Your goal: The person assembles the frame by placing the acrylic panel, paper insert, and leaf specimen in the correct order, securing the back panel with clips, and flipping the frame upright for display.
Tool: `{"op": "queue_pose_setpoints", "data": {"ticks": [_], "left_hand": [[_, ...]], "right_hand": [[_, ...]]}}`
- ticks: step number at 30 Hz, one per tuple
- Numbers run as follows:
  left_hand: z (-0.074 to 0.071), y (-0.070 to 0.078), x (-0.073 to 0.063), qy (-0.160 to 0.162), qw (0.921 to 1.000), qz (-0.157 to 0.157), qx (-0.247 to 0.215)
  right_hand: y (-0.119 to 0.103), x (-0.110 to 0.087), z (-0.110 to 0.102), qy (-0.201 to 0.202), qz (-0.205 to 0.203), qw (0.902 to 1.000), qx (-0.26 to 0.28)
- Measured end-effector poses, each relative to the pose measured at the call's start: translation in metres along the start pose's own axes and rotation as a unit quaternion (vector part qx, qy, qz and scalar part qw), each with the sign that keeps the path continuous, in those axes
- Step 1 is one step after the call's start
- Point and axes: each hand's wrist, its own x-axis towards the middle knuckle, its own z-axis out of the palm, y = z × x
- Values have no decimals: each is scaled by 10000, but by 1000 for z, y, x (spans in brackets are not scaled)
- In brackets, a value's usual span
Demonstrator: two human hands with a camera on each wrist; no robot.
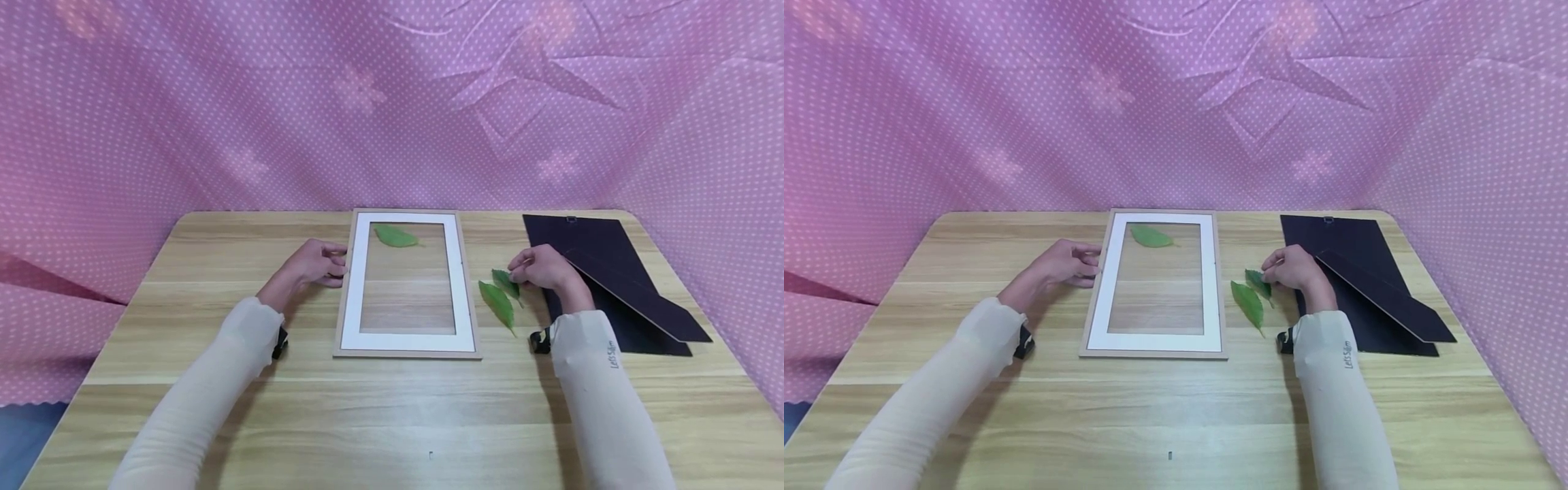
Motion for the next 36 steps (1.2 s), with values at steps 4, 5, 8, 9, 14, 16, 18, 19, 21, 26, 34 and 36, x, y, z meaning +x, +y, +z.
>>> {"op": "queue_pose_setpoints", "data": {"ticks": [4, 5, 8, 9, 14, 16, 18, 19, 21, 26, 34, 36], "left_hand": [[-1, 1, 0, -14, 10000, -5, 1], [-1, 2, -1, -21, 10000, -7, -6], [-1, 2, -1, -36, 10000, -21, -13], [-1, 2, -1, -37, 10000, -24, -7], [-2, 1, 0, -34, 10000, -67, 20], [-2, 2, 0, -32, 10000, -78, 19], [-2, 2, 0, -34, 10000, -76, 20], [-2, 2, 0, -36, 10000, -74, 19], [-2, 2, 0, -27, 10000, -62, 16], [-1, 2, 0, -29, 10000, -16, 48], [-1, 2, -1, -8, 10000, 9, 42], [-1, 2, -1, -6, 10000, -8, 34]], "right_hand": [[-1, 0, 0, -17, -38, 10000, 35], [-2, -1, 0, -21, -30, 10000, 44], [-3, -2, -1, -6, 24, 10000, 55], [-3, -2, -1, 4, 43, 10000, 65], [-3, -4, -5, 68, 8, 9998, 194], [-2, -5, -6, 89, -30, 9996, 268], [-2, -5, -6, 118, -35, 9993, 350], [-2, -5, -6, 135, -32, 9992, 381], [-1, -4, -7, 160, -51, 9989, 436], [-1, -3, -7, 307, -91, 9984, 470], [-6, -6, -8, 404, -96, 9982, 441], [-7, -7, -8, 401, -104, 9979, 499]]}}
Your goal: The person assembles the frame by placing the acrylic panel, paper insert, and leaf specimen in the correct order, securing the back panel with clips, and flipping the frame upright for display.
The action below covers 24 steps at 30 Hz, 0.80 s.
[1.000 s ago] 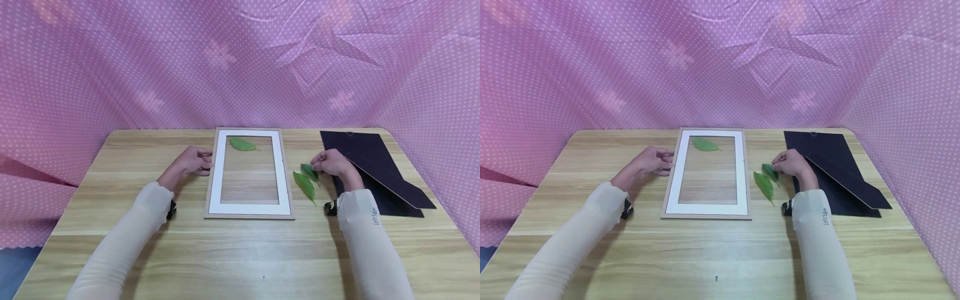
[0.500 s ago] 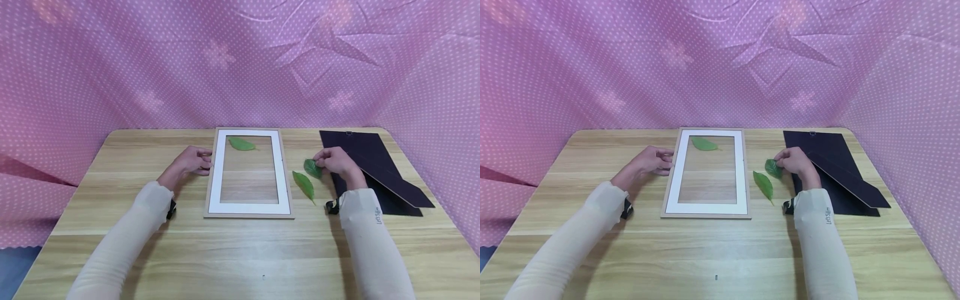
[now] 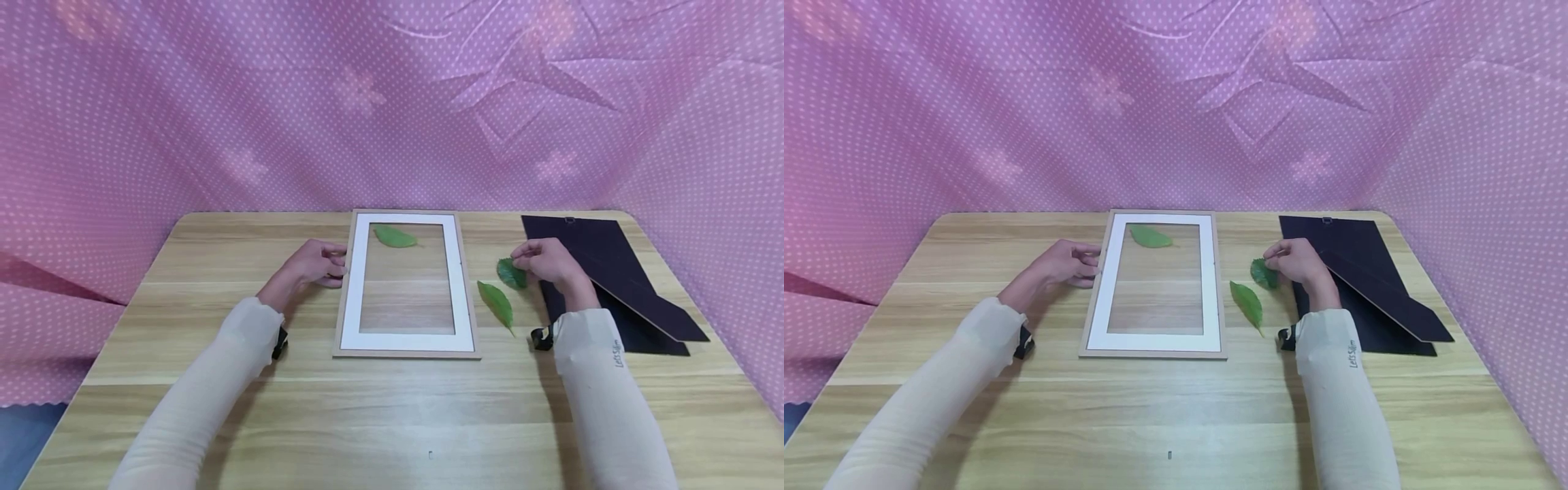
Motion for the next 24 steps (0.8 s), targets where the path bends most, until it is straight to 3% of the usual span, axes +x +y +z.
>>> {"op": "queue_pose_setpoints", "data": {"ticks": [9, 24], "left_hand": [[0, 1, -1, -16, 10000, -61, 5], [0, -1, 0, -2, 10000, -87, 24]], "right_hand": [[-3, 1, 3, -64, -48, 9996, 272], [-16, 5, 7, -23, -230, 9994, 254]]}}
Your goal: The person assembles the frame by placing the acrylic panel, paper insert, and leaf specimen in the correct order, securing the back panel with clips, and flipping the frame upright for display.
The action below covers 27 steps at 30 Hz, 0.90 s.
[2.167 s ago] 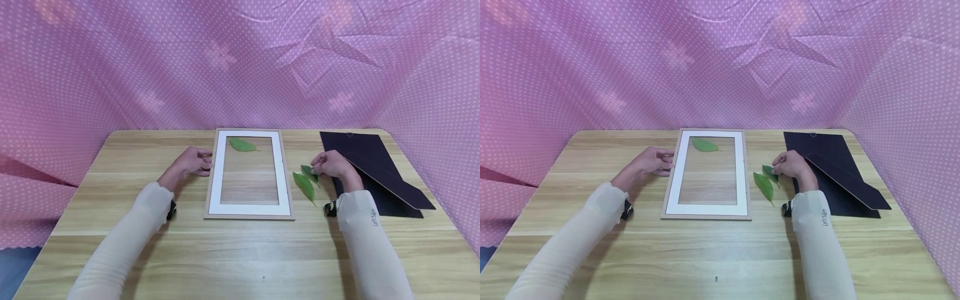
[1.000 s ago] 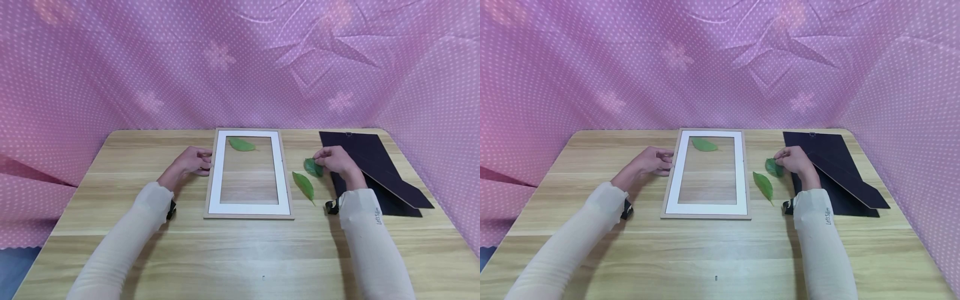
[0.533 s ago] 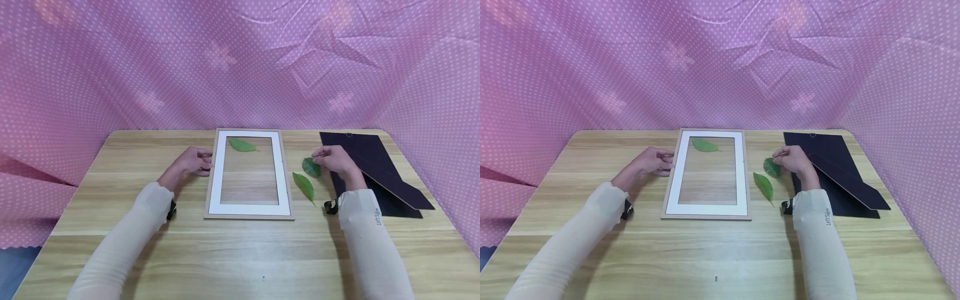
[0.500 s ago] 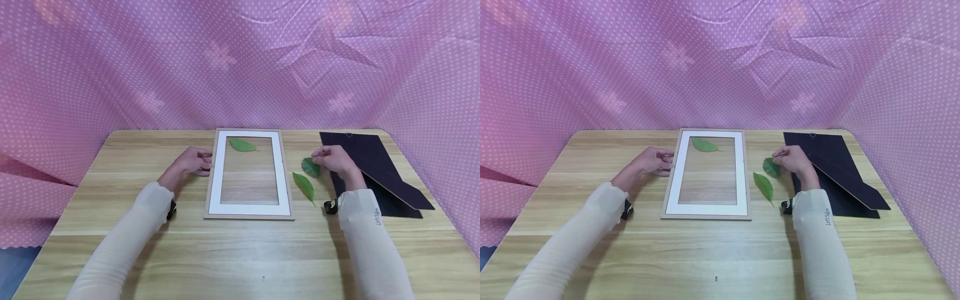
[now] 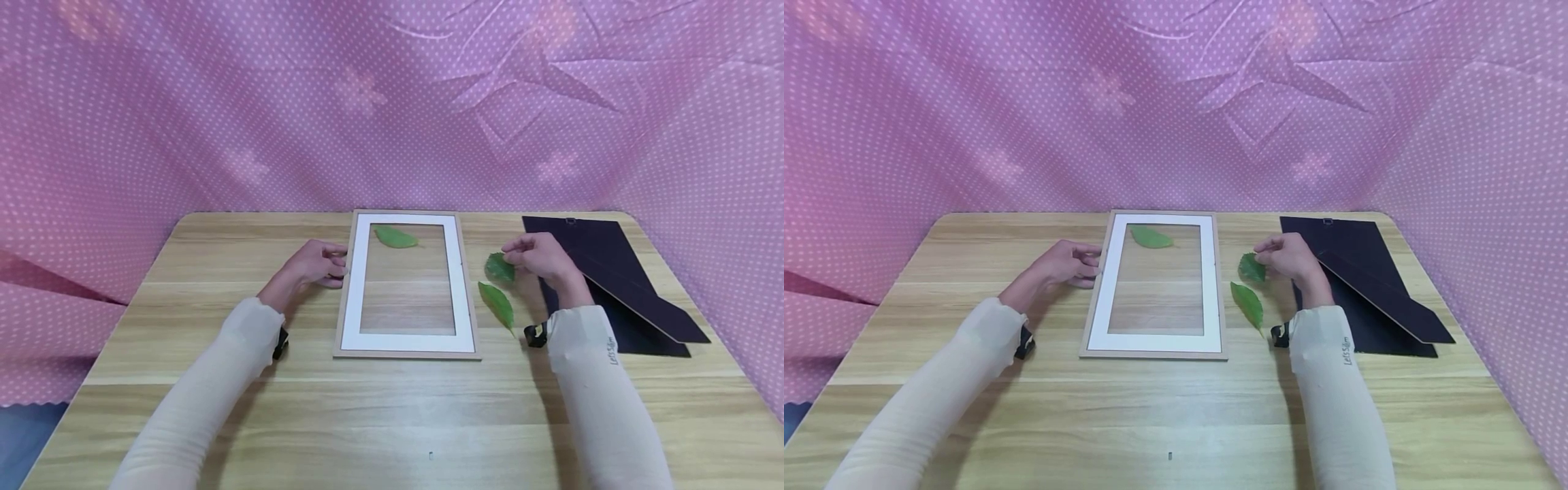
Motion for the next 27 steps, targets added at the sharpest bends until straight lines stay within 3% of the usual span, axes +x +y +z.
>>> {"op": "queue_pose_setpoints", "data": {"ticks": [27], "left_hand": [[-1, 1, 2, 7, 10000, -14, -71]], "right_hand": [[-22, 10, 19, 17, -151, 9991, 391]]}}
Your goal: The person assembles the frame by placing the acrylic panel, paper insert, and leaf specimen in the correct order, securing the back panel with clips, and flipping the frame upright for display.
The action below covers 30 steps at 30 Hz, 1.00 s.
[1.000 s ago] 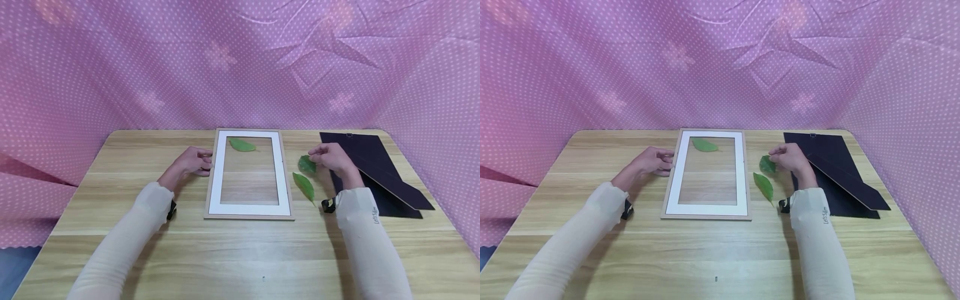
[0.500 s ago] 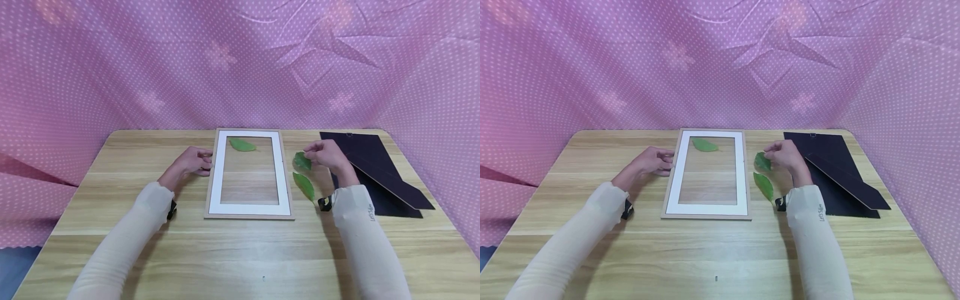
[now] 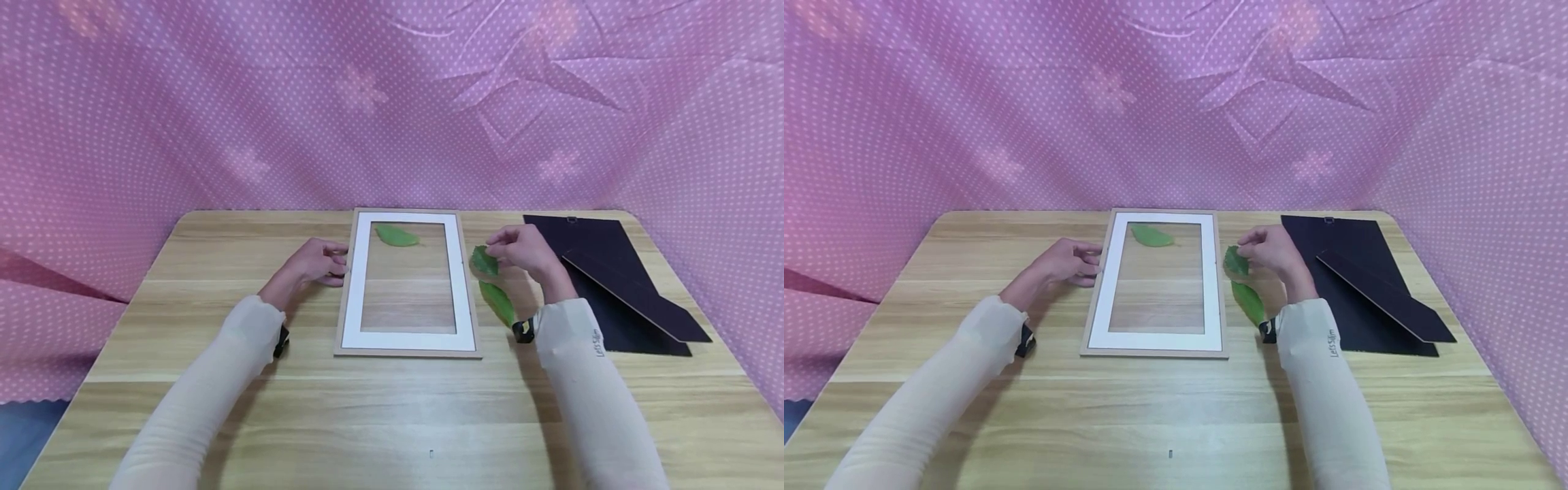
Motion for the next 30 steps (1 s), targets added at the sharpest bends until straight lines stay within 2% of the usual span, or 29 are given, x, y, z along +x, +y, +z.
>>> {"op": "queue_pose_setpoints", "data": {"ticks": [12, 30], "left_hand": [[0, 1, 0, 26, 9999, -125, -82], [0, 2, -2, -41, 10000, 12, -35]], "right_hand": [[-12, 6, 7, -90, -36, 9997, -232], [-24, 17, 24, -252, -108, 9996, -102]]}}
